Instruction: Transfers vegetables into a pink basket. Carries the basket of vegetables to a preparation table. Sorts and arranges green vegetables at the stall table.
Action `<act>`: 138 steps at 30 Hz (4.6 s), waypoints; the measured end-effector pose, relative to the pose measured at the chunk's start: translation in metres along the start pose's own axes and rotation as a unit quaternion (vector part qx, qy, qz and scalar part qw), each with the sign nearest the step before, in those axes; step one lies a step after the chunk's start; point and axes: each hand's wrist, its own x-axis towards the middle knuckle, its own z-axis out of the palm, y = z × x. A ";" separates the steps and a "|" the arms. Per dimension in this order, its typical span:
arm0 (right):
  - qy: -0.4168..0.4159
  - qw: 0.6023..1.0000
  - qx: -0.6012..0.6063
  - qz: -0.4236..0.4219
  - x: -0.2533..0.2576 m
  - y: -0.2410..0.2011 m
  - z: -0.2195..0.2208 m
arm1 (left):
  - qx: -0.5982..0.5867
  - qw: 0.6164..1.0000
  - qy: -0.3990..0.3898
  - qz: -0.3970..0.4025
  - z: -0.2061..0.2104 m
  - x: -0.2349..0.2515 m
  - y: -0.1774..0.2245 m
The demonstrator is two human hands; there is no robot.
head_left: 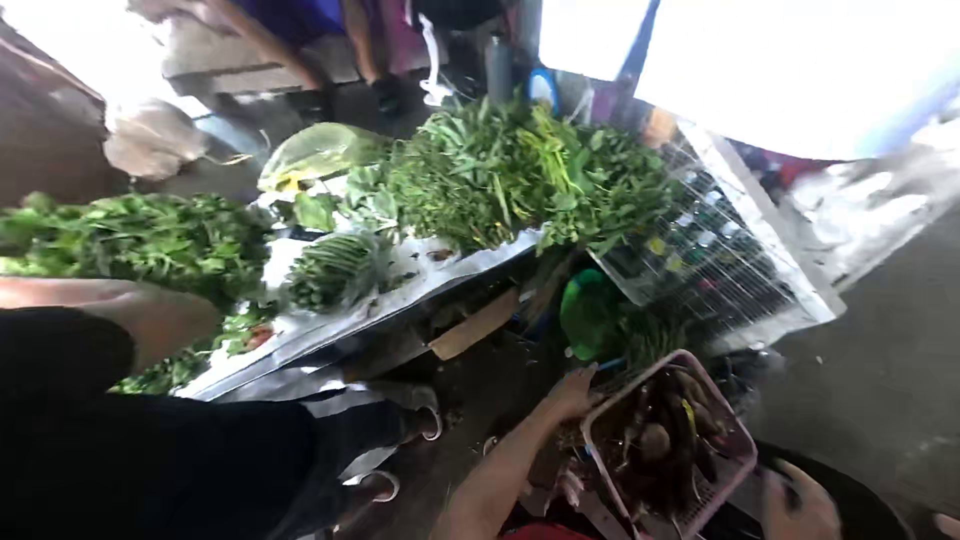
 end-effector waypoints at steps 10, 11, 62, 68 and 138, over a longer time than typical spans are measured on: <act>-0.554 0.764 -0.254 -0.212 0.038 -0.172 0.259 | -0.140 0.980 0.054 -0.132 -0.057 -0.167 -0.167; -0.567 0.748 -0.284 -0.193 0.033 -0.170 0.266 | -0.153 0.971 0.083 -0.162 -0.063 -0.186 -0.180; -0.445 0.539 0.295 -0.652 0.075 -0.668 0.381 | -0.574 0.616 0.531 -0.097 -0.290 -0.170 -0.198; -0.493 0.445 0.204 -0.719 0.080 -0.670 0.355 | -0.752 0.412 0.514 0.021 -0.310 -0.157 -0.198; -0.598 0.459 -0.018 -0.657 0.098 -0.781 0.320 | -0.674 0.345 0.643 0.117 -0.280 -0.184 -0.199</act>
